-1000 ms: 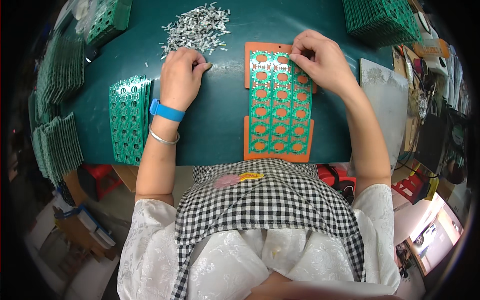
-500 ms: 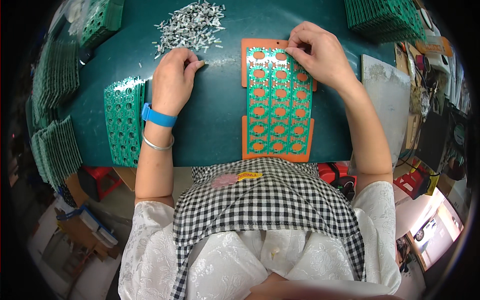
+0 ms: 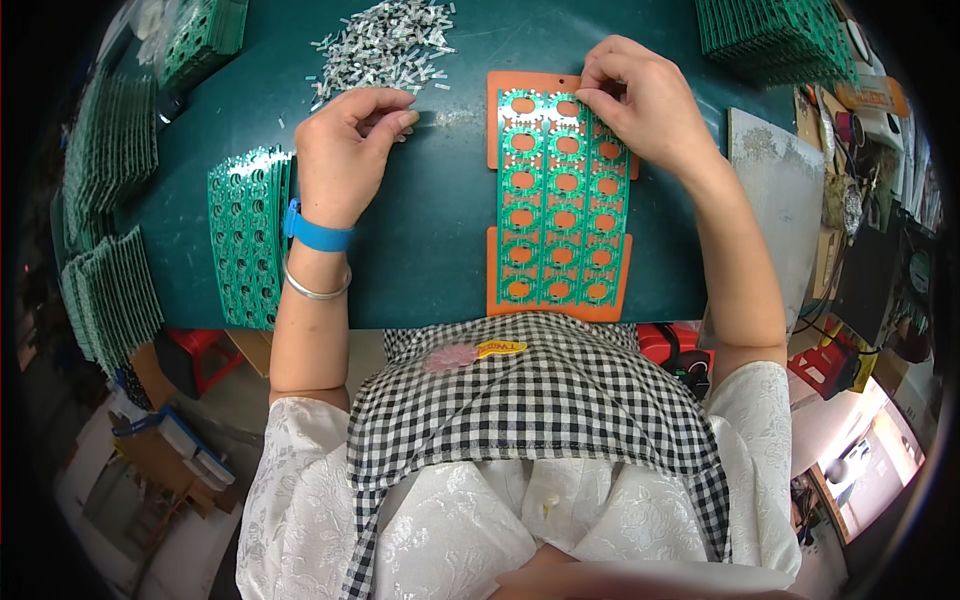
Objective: The person places a circuit board into an orange jig, inserts small metal components into the board slots by hand, and covers the assembly with a metal plate.
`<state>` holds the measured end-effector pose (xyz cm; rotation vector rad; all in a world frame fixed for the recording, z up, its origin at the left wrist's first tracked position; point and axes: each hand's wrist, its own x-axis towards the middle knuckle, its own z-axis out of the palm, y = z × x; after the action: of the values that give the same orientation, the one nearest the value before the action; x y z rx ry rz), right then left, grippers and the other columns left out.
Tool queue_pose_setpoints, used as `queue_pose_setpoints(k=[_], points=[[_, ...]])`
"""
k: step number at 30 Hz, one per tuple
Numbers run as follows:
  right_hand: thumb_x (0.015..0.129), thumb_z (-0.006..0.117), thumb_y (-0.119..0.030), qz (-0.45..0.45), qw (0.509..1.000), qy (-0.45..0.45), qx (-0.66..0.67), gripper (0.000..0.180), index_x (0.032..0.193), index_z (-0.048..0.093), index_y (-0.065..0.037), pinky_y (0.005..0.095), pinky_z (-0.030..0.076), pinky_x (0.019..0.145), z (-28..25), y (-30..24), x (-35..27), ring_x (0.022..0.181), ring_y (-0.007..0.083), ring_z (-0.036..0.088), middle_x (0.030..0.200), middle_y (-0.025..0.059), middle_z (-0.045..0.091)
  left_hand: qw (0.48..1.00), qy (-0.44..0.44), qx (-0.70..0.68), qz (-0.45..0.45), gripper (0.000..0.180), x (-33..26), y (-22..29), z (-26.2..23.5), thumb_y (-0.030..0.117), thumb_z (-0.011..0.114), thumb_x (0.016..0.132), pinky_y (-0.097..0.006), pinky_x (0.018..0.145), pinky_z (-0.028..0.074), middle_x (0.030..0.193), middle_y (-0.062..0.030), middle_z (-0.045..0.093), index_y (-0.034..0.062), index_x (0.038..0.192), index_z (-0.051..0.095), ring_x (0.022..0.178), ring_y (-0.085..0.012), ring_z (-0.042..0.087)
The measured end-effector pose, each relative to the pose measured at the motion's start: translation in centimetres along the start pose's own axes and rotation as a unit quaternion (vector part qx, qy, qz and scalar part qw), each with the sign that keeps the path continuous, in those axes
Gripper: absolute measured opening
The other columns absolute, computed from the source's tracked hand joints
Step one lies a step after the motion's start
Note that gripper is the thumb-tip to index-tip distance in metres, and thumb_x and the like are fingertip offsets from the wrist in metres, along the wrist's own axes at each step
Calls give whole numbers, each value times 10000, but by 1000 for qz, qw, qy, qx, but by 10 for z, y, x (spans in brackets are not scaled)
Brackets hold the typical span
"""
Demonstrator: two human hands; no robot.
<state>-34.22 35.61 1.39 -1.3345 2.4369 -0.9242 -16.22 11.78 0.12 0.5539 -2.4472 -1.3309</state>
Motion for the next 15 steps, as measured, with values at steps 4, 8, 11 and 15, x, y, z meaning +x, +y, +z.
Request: queue_pose_setpoints(k=[4, 8, 11, 15], points=[[815, 705, -44, 1, 1000, -2, -8, 90, 842, 638, 10, 293, 521, 651, -1, 0, 1, 725, 199, 640, 891, 63, 621, 999, -12, -33, -17, 102, -2, 1, 4, 3, 741, 820, -247, 660, 554, 806, -55, 727, 2, 922, 728, 700, -103, 681], [813, 706, -45, -11, 1000, 3, -10, 90, 842, 636, 4, 297, 519, 645, 0, 4, 1, 719, 201, 635, 889, 61, 617, 1000, -21, 10, 10, 91, -2, 8, 6, 10, 752, 813, -248, 653, 552, 793, -50, 725, 7, 901, 728, 700, -100, 679], [818, 708, -46, -40, 999, 16, -32, 90, 844, 634, -1, 297, 517, 644, 2, 4, 1, 722, 203, 632, 894, 61, 614, 1000, -26, -1, -4, 83, -3, 8, 8, 19, 762, 807, -244, 655, 549, 780, -41, 723, 16, 885, 732, 705, -94, 677], [830, 706, -48, -40, 999, -3, -7, 88, 846, 632, -5, 297, 519, 650, 3, -2, 3, 734, 203, 633, 908, 61, 613, 992, -65, -96, -45, 91, -2, 9, 13, 18, 757, 821, -229, 670, 551, 812, -37, 722, 9, 905, 722, 730, -92, 675]])
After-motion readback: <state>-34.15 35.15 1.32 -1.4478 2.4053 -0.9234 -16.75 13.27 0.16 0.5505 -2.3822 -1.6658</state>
